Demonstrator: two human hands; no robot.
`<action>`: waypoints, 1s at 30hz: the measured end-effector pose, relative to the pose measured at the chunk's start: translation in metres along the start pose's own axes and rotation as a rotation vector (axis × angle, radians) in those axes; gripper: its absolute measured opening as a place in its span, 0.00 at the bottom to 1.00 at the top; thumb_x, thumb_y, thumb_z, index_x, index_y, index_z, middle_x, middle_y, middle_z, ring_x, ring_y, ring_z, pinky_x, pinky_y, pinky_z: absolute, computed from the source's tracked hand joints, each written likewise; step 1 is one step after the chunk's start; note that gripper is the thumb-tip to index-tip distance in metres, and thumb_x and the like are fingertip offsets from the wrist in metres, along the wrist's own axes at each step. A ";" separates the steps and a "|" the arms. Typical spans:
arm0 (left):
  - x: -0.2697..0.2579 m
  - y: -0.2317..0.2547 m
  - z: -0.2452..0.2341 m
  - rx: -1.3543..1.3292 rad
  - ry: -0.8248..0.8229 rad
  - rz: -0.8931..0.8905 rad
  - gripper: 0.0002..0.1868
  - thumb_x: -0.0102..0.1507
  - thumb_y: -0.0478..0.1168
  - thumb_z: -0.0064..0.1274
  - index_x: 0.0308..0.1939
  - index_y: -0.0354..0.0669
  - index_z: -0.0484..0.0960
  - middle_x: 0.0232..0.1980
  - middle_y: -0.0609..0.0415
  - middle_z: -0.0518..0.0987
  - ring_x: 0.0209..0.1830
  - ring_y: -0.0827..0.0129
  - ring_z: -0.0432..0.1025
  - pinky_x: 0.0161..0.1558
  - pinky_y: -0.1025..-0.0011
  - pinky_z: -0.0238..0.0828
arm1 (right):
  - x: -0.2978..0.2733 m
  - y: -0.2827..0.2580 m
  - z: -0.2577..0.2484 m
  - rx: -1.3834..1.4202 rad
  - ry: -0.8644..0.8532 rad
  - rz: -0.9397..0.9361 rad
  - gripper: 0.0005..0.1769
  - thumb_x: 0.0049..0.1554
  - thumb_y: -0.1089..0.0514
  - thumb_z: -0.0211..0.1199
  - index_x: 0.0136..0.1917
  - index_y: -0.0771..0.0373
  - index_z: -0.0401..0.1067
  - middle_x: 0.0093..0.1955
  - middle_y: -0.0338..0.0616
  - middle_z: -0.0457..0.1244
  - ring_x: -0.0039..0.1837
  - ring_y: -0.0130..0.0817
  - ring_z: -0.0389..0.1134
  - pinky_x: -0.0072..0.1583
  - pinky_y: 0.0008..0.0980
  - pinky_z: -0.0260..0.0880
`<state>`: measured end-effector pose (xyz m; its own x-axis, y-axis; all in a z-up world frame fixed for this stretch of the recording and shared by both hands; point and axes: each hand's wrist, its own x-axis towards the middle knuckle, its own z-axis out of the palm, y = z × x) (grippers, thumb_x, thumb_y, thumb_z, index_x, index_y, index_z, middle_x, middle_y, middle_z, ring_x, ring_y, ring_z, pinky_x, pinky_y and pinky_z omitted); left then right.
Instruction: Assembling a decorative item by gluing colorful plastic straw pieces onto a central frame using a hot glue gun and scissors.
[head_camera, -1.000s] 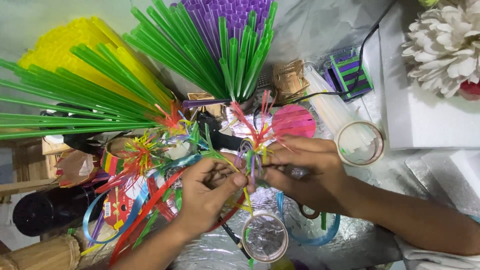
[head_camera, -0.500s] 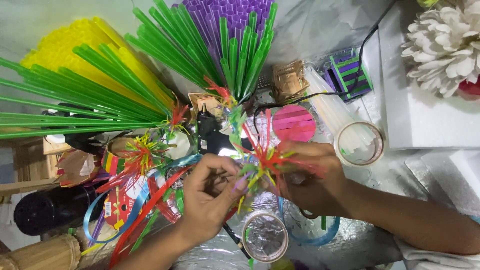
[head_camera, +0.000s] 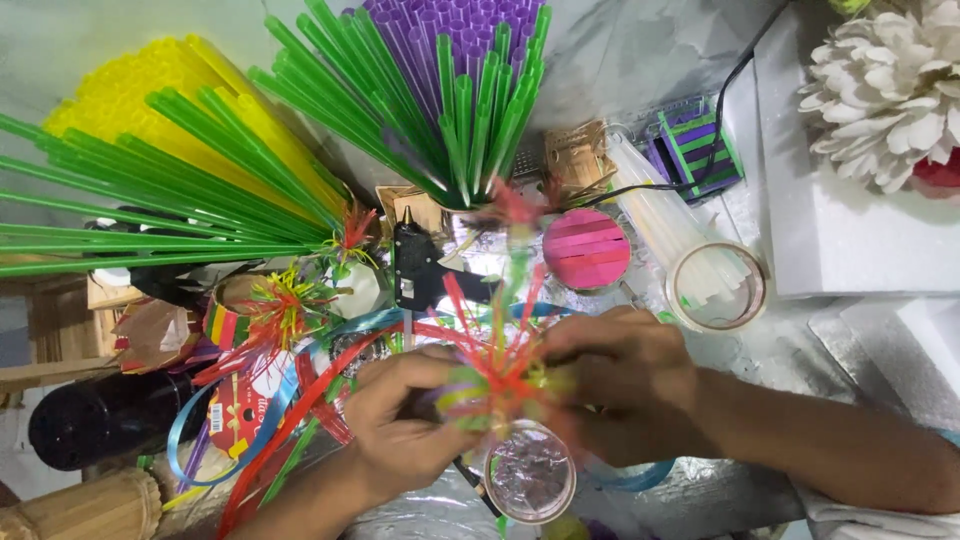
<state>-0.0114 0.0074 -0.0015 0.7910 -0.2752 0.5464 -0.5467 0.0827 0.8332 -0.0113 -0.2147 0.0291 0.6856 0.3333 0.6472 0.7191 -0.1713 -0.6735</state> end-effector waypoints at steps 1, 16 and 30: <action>-0.003 0.000 -0.001 0.092 0.046 -0.021 0.12 0.57 0.41 0.66 0.34 0.39 0.79 0.30 0.50 0.83 0.25 0.70 0.76 0.29 0.75 0.74 | -0.002 0.001 -0.002 -0.102 -0.037 -0.054 0.09 0.56 0.56 0.63 0.35 0.60 0.75 0.41 0.43 0.66 0.31 0.30 0.68 0.35 0.30 0.71; 0.006 -0.014 -0.002 -0.126 0.037 -0.176 0.05 0.67 0.35 0.55 0.42 0.36 0.78 0.34 0.48 0.84 0.28 0.66 0.82 0.30 0.73 0.82 | 0.012 -0.013 -0.012 -0.154 -0.011 0.126 0.09 0.62 0.60 0.58 0.54 0.55 0.76 0.38 0.37 0.70 0.33 0.25 0.67 0.36 0.24 0.67; 0.000 -0.026 -0.017 0.132 0.140 -0.085 0.11 0.66 0.44 0.57 0.45 0.40 0.82 0.33 0.59 0.82 0.18 0.82 0.63 0.21 0.80 0.56 | -0.007 -0.023 -0.037 -0.167 0.175 0.184 0.08 0.57 0.64 0.60 0.50 0.68 0.73 0.28 0.43 0.68 0.29 0.24 0.77 0.28 0.16 0.69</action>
<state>0.0076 0.0218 -0.0217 0.8615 -0.1391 0.4883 -0.4999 -0.0641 0.8637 -0.0281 -0.2471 0.0529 0.8050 0.1201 0.5809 0.5795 -0.3689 -0.7267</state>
